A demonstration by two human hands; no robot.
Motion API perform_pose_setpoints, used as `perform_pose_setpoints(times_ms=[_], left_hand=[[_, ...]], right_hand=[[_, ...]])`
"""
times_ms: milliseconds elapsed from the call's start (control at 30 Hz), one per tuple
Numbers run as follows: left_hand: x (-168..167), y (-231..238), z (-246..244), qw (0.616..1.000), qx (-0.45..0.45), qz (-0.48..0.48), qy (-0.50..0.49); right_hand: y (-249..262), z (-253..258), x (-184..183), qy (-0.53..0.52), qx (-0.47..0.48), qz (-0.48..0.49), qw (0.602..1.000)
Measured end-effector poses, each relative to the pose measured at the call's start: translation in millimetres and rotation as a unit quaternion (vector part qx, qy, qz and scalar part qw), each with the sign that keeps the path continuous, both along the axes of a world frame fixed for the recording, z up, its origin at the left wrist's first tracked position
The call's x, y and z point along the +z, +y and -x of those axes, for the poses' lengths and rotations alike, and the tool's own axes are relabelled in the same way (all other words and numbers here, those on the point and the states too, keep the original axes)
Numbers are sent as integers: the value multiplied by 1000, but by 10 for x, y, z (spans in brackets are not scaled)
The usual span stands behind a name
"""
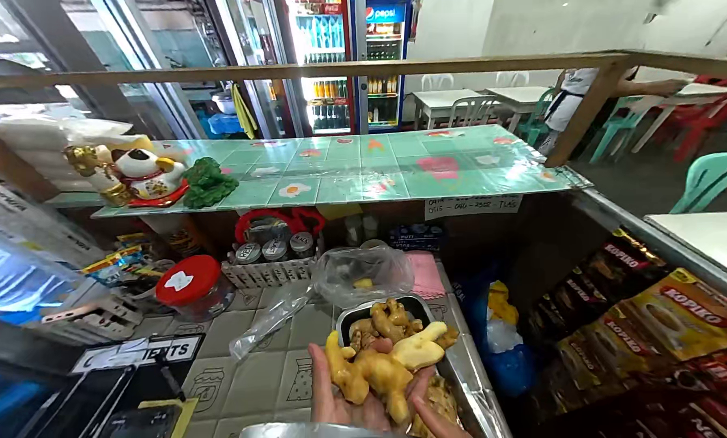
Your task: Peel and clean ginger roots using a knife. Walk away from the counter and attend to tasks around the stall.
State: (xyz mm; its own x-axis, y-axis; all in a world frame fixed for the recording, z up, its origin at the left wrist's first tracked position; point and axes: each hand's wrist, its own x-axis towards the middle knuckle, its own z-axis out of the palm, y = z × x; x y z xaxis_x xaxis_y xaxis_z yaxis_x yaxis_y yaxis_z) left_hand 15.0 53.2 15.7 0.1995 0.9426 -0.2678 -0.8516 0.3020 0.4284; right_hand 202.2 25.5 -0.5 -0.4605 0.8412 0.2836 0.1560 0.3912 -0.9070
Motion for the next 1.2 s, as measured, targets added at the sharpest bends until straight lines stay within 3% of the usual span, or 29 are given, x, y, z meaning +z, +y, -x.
perform_pose_setpoints(times_ms=[500, 633, 733, 900, 1033, 1200], left_hand=[[184, -79, 5, 999, -30, 7, 13], [180, -111, 19, 999, -40, -9, 17], [128, -110, 22, 999, -32, -43, -11], [66, -103, 56, 999, -27, -18, -40], [31, -100, 72, 998, -31, -45, -16], [-98, -131, 93, 995, -29, -70, -61]], right_hand=[[47, -27, -59, -5, 23, -34, 999], [-70, 26, 247, -32, -38, -43, 998], [-70, 38, 40, -10, -56, -62, 996], [-18, -29, 24, 20, 11, -10, 1000], [-53, -60, 51, 40, 1, 19, 999], [-22, -53, 8, 37, -13, 12, 999]])
